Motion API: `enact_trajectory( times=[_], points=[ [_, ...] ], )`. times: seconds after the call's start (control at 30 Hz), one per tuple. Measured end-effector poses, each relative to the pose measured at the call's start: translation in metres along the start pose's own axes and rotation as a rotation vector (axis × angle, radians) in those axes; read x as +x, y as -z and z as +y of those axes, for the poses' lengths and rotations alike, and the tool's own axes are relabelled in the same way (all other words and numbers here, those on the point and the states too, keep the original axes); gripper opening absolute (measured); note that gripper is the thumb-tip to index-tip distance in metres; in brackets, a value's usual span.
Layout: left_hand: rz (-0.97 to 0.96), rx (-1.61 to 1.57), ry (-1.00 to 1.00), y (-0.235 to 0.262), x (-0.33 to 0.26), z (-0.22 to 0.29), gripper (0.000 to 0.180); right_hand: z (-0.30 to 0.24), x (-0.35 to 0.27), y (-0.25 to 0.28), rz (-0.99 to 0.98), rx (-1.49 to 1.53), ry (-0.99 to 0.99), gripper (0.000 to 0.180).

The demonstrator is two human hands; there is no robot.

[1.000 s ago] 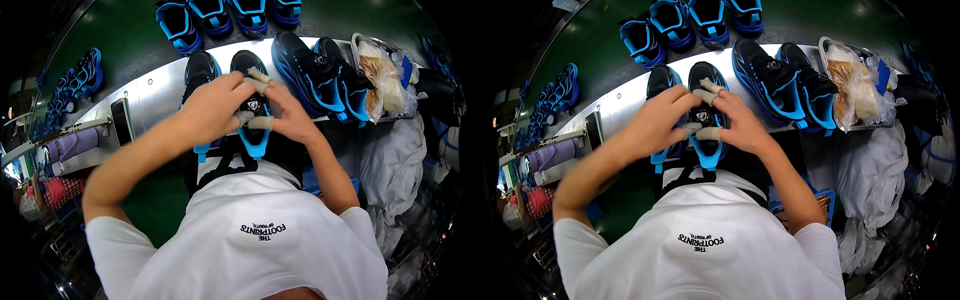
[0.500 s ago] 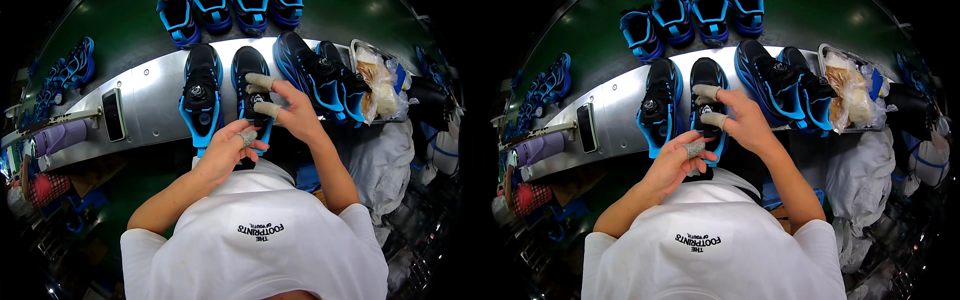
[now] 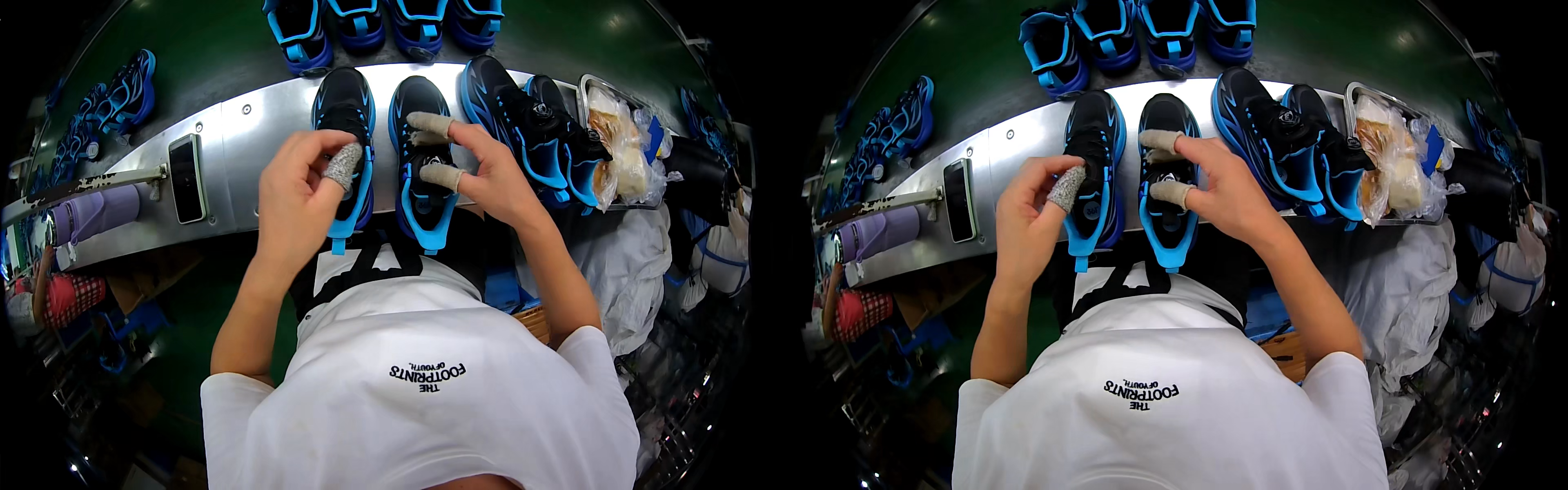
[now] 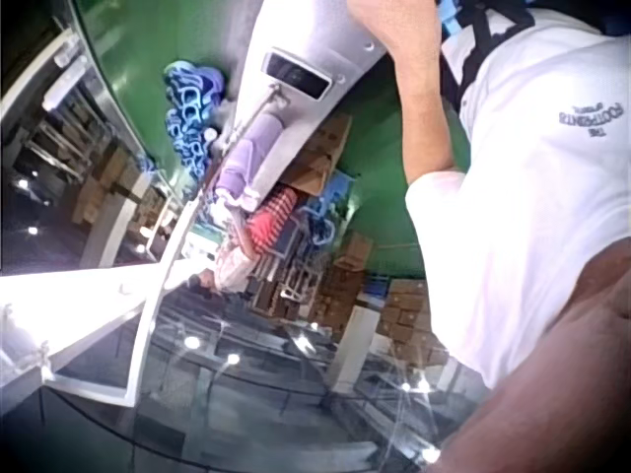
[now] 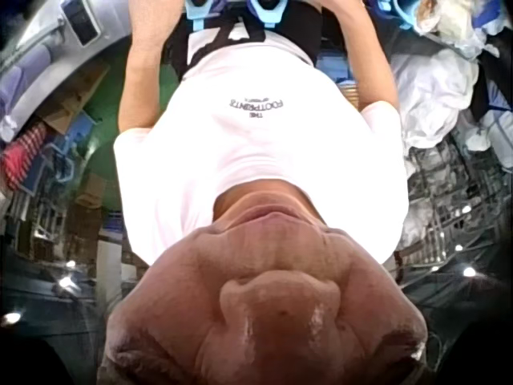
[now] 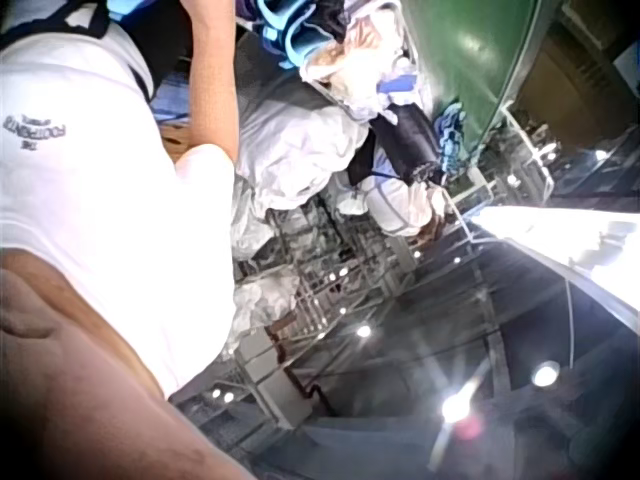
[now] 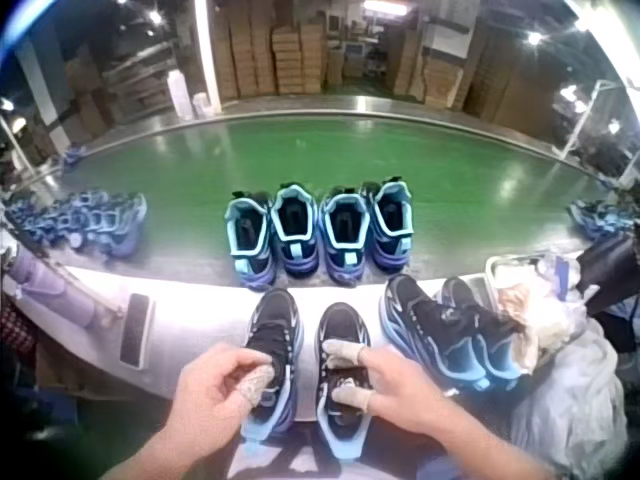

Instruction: The person wipes the upper surfaces and interior edges of blue and black sneakers using a cloth. They move the shoes between the conveyor belt and the work surface while cleaning them.

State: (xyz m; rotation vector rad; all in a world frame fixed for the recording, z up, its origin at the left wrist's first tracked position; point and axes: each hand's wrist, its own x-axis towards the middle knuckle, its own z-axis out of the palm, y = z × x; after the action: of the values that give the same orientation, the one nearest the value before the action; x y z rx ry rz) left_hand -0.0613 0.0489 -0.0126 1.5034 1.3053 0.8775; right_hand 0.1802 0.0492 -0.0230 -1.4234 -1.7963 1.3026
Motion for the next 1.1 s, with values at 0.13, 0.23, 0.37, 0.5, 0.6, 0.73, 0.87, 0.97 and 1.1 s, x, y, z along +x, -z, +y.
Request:
enact_trajectory(
  times=[0.13,0.23,0.37,0.5,0.6,0.73,0.87,0.97,1.1],
  points=[
    [-0.007,0.219,-0.005,0.006,0.007,-0.004,0.026,-0.001,-0.006,-0.006,0.026,-0.101,0.077,0.042],
    [0.026,0.265,-0.032,0.004,0.011,-0.007,0.026,0.008,-0.010,-0.021,0.081,-0.189,0.195,0.033],
    [0.083,0.451,-0.126,-0.005,0.018,-0.018,0.029,0.013,-0.014,-0.030,0.197,-0.514,0.306,0.032],
    [-0.199,0.201,-0.035,0.010,0.031,-0.030,0.036,0.008,-0.007,-0.014,0.163,-0.271,0.270,0.029],
    [-0.239,-0.007,-0.013,0.020,0.030,-0.043,0.042,0.000,0.003,-0.010,0.200,-0.183,0.178,0.029],
    [-0.201,0.259,-0.066,0.017,0.033,-0.031,0.042,-0.005,0.017,-0.009,0.168,-0.141,0.204,0.028],
    [-0.359,-0.081,0.007,0.028,0.035,-0.058,0.040,-0.002,0.028,-0.007,0.135,-0.207,0.212,0.027],
    [-0.382,-0.048,-0.034,0.027,0.034,-0.046,0.040,-0.013,0.034,-0.008,0.131,-0.100,0.172,0.026],
    [-0.238,0.159,-0.080,0.022,0.034,-0.048,0.041,-0.006,0.035,-0.007,0.111,-0.175,0.124,0.026]
  ],
)
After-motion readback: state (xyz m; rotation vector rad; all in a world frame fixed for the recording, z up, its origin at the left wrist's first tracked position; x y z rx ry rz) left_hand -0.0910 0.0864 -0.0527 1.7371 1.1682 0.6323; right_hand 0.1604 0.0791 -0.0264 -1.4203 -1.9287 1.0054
